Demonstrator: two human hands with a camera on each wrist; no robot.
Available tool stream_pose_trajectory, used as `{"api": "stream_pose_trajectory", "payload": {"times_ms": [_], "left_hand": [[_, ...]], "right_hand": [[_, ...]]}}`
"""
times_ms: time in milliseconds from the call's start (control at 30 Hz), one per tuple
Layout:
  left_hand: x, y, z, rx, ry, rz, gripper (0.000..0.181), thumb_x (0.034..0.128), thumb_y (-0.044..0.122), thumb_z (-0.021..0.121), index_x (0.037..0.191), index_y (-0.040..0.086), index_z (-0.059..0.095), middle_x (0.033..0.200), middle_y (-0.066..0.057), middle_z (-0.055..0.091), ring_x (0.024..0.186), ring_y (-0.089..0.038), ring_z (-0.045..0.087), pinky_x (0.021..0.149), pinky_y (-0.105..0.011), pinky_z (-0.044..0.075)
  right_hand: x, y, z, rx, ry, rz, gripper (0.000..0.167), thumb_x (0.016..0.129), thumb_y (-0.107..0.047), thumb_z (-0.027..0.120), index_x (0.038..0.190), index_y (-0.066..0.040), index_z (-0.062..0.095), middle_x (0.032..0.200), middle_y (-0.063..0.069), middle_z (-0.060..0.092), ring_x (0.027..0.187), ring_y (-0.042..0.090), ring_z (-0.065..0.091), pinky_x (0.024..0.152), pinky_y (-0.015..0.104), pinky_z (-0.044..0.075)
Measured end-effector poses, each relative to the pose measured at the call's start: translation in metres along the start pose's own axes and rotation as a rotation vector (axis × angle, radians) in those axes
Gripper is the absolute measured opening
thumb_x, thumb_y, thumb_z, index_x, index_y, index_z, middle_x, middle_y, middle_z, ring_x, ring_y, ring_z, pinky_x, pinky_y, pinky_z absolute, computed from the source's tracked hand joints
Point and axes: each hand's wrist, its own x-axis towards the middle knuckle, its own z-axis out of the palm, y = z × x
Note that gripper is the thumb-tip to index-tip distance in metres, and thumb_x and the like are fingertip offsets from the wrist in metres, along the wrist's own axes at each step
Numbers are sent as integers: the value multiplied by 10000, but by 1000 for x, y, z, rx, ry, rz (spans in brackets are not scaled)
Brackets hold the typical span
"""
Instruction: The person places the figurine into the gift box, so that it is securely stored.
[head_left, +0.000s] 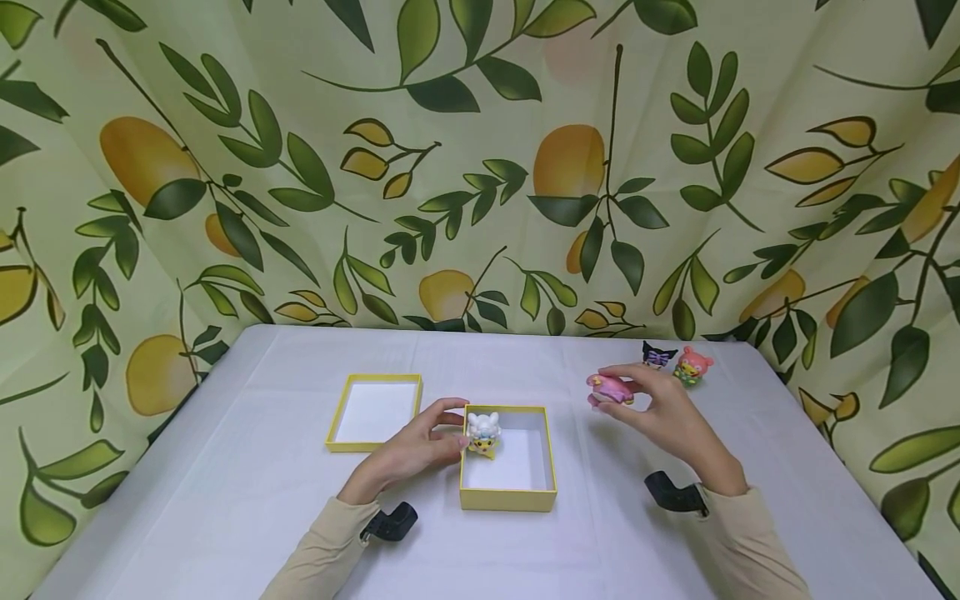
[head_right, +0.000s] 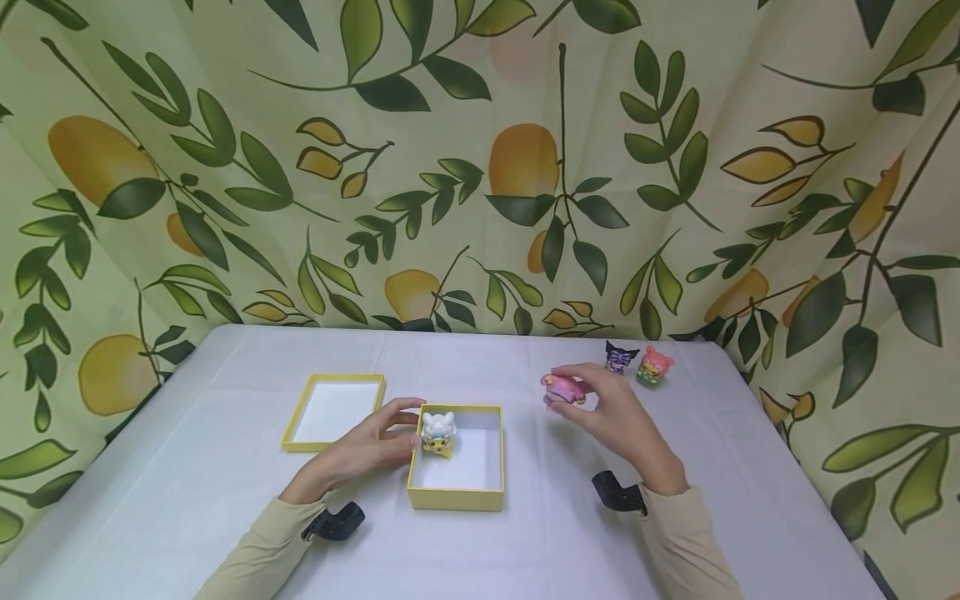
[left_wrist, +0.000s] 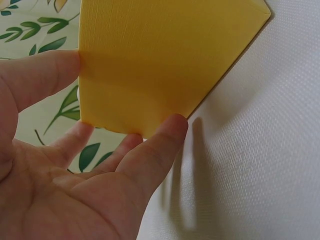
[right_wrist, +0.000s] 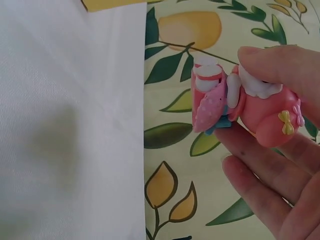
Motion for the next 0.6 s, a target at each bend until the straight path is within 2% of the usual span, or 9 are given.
{"api": "stream_pose_trajectory", "payload": {"times_ms": [133,300,600], "left_hand": [[0,0,0,-1,0,2,626,971,204,638,1505,90,332,1442,-246,420,1218,-296,581,989,-364,540],[0,-1,0,-12,0,0,623,969,200,639,1502,90,335,1443,-249,417,1203,-287,586,983,-362,541],[1,-1,0,-19,-1,-2,611,970,194,635,1496,93,341,1439,-248,416,1186,-271,589,975,-345,540]], "right_hand": [[0,-2,3,0,-13,3,464,757,-97,853,1187,-58,683,1133,112,719,940,232,676,784,199,566],[1,-4,8,11,-13,-51,455,758,-100,853,1181,-67,687,1118,100,725,926,177,659,762,214,568],[1,-11,13,12,-41,-80,468,750,-99,859,1181,-83,677,1120,51,724,932,135,658,776,247,584]]}}
